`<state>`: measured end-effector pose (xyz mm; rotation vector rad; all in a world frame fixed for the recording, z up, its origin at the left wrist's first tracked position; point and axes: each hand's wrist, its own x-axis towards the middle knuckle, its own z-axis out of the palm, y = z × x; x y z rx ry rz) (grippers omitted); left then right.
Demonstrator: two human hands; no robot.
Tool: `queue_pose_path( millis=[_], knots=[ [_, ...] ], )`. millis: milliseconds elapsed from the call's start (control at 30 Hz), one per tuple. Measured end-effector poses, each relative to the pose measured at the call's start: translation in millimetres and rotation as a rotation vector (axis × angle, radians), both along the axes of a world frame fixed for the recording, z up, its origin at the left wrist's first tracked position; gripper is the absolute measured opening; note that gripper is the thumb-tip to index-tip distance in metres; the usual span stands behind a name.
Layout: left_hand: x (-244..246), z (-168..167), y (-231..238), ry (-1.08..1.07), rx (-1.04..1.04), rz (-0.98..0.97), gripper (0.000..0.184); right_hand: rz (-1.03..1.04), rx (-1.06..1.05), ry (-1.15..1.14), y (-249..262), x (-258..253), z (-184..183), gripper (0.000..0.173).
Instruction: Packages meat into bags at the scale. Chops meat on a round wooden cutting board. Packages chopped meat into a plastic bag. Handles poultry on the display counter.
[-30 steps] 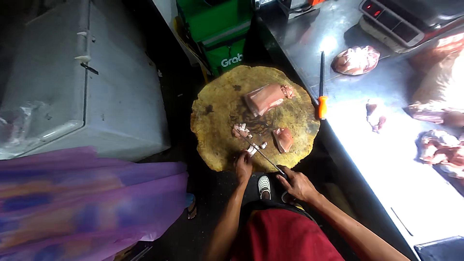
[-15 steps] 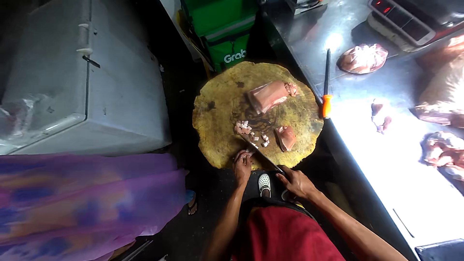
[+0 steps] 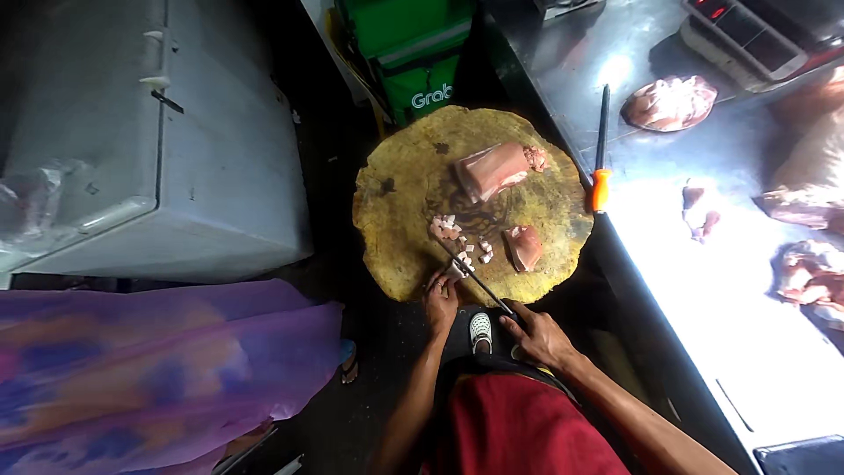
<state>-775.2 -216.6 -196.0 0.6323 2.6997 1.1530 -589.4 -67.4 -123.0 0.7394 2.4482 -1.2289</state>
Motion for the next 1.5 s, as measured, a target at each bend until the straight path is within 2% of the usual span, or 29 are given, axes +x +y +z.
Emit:
queue_pose_path(
  millis=[100,167,200,267,333,400,500,567,600,700,733,800,900,967,1000,1133,1233,1300,1400,1500],
  knots=[
    [1.6,-8.3,-5.9,0.058,0.063,-0.012,0.024,-0.046,0.004,0.244,-10.3,6.3,16.3,0.056],
    [1.0,-9.9,-7.6,0.061,0.032,-0.002,0.02,-0.053,0.006,0.328,-16.9,8.3,4.0,0.053],
    [0.7,-9.7,-7.5,0.041,0.012,0.012,0.019,-0.034,0.011,0.272,-17.6,8.2,-5.8,0.052],
    [0.5,-9.8,-5.2,0.02,-0.007,0.035,0.018,0.027,-0.02,-0.019,-12.6,1.5,-18.6,0.052],
    [0.2,-8.3,-4.5,0.02,-0.01,0.04,0.017,0.028,-0.053,-0.121,-8.9,-4.7,-17.7,0.053],
    [-0.2,-4.9,-5.9,0.026,0.0,0.049,0.017,0.005,-0.051,-0.049,-11.4,-3.5,-3.8,0.055],
    [0.2,-9.5,-9.9,0.071,0.035,0.023,0.023,-0.039,-0.032,0.207,-19.4,4.4,17.5,0.056],
    [0.5,-10.2,-12.5,0.088,0.018,0.015,0.021,-0.058,-0.016,0.346,-26.8,7.7,9.7,0.053],
    [0.1,-9.7,-12.5,0.078,0.013,0.017,0.019,-0.048,-0.008,0.319,-28.3,8.0,0.0,0.053],
    [-0.2,-7.9,-9.9,0.028,-0.004,0.044,0.017,0.023,-0.053,-0.066,-21.7,-3.2,-22.6,0.053],
    [-1.0,-7.7,-9.6,0.036,-0.011,0.049,0.017,0.024,-0.062,-0.119,-19.8,-7.3,-21.7,0.054],
    [-3.4,-4.9,-9.1,0.047,-0.018,0.055,0.017,0.014,-0.054,-0.097,-18.4,-9.9,-6.1,0.057],
    [-1.9,-4.9,-10.7,0.056,-0.011,0.048,0.024,-0.024,-0.03,0.12,-25.5,-2.3,18.3,0.057],
    [2.1,-3.9,-13.4,0.066,-0.017,0.057,0.028,-0.039,-0.02,0.259,-34.5,3.2,11.5,0.055],
    [2.8,-2.0,-13.1,0.053,-0.022,0.071,0.03,-0.028,-0.019,0.256,-36.8,3.7,1.1,0.054],
    [4.4,-0.8,-7.4,-0.085,-0.092,0.133,0.04,0.043,-0.114,-0.113,-31.8,-8.1,-26.2,0.053],
    [-0.8,-0.7,3.8,-0.054,-0.066,0.129,0.03,-0.078,-0.195,-0.038,-27.5,-6.7,-10.6,0.051],
    [-2.3,3.1,17.8,-0.053,-0.042,0.101,0.029,-0.174,-0.148,0.031,-24.4,0.2,-5.6,0.05],
    [3.4,11.9,34.9,-0.109,-0.042,0.048,0.046,-0.256,0.08,-0.012,-16.4,9.7,-8.9,0.054],
    [9.9,11.3,39.6,-0.113,-0.133,0.064,0.077,-0.265,0.227,-0.195,-9.7,15.9,-12.5,0.063]
  ],
)
